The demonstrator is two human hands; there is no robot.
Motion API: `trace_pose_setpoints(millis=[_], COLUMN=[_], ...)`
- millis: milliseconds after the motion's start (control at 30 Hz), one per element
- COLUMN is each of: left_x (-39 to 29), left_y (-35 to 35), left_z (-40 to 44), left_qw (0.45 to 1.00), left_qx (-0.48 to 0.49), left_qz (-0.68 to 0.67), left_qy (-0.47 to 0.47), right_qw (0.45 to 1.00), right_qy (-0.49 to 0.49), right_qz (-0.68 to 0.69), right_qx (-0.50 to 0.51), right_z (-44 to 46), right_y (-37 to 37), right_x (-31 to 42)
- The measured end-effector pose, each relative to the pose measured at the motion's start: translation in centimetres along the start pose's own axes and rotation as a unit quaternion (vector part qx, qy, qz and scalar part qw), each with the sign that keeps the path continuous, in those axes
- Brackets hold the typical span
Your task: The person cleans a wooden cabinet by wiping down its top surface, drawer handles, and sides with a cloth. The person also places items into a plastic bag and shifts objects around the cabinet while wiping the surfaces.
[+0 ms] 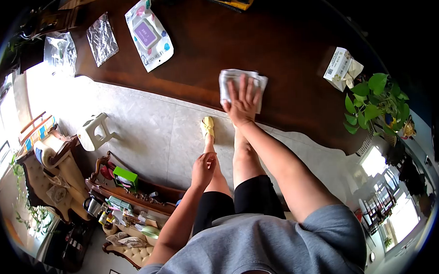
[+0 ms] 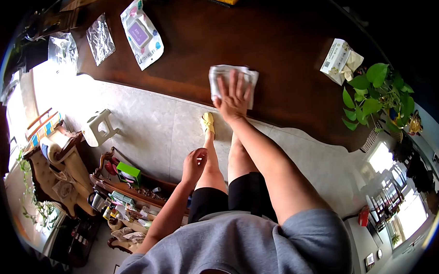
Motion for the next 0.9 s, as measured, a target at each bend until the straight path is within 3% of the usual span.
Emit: trace_pose_setpoints(millis=[100,200,433,500,567,633,667,767,833,900], left_x=[-1.9,-2.9,0.3,4.7,4.3,7.7,10.3,14.1,14.8,9.1], left_y=[-0.4,-0.7,4.2,7.5,12.8,18.0,20.2,25.2,27.1,29.8], left_z=[1.1,1.8,4.2,7.3,10.0,13.4,15.9,21.0,22.6,21.8], left_qw=[1.0,0.999,0.993,0.991,0.985,0.966,0.962,0.938,0.942,0.896], left_qx=[-0.008,0.013,-0.027,-0.103,-0.168,-0.252,-0.271,-0.312,-0.306,-0.443], left_qz=[-0.016,-0.011,0.083,0.039,0.03,0.019,-0.033,-0.143,-0.121,0.02], left_qy=[-0.01,-0.04,-0.079,-0.07,-0.031,-0.055,-0.015,0.059,0.064,-0.022], right_qw=[0.988,0.978,0.957,0.949,0.945,0.942,0.945,0.962,0.962,0.949], right_qy=[0.138,0.202,0.269,0.269,0.283,0.285,0.278,0.231,0.242,0.295], right_qz=[0.064,0.057,0.018,-0.019,-0.043,-0.065,-0.079,-0.1,-0.091,-0.086], right_qx=[0.026,0.005,0.105,0.162,0.156,0.164,0.154,0.105,0.092,0.071], right_z=[3.9,6.9,0.1,-4.0,-7.2,-9.4,-9.6,-9.2,-6.8,-3.3], right_y=[1.0,2.0,3.2,2.8,2.6,2.2,2.1,0.8,-0.1,-0.5], right_x=[4.1,5.1,-2.9,-7.3,-11.8,-15.2,-15.7,-13.1,-7.4,-0.8])
Point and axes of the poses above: each hand's wrist, its own z-axis towards the middle knuckle, its own y-axis out of the back of the hand, x = y × z, the point moved 6 cm from there along z, towards the middle knuckle, and after that the axes turned 2 degrees about -y, right-handed, at the moved point
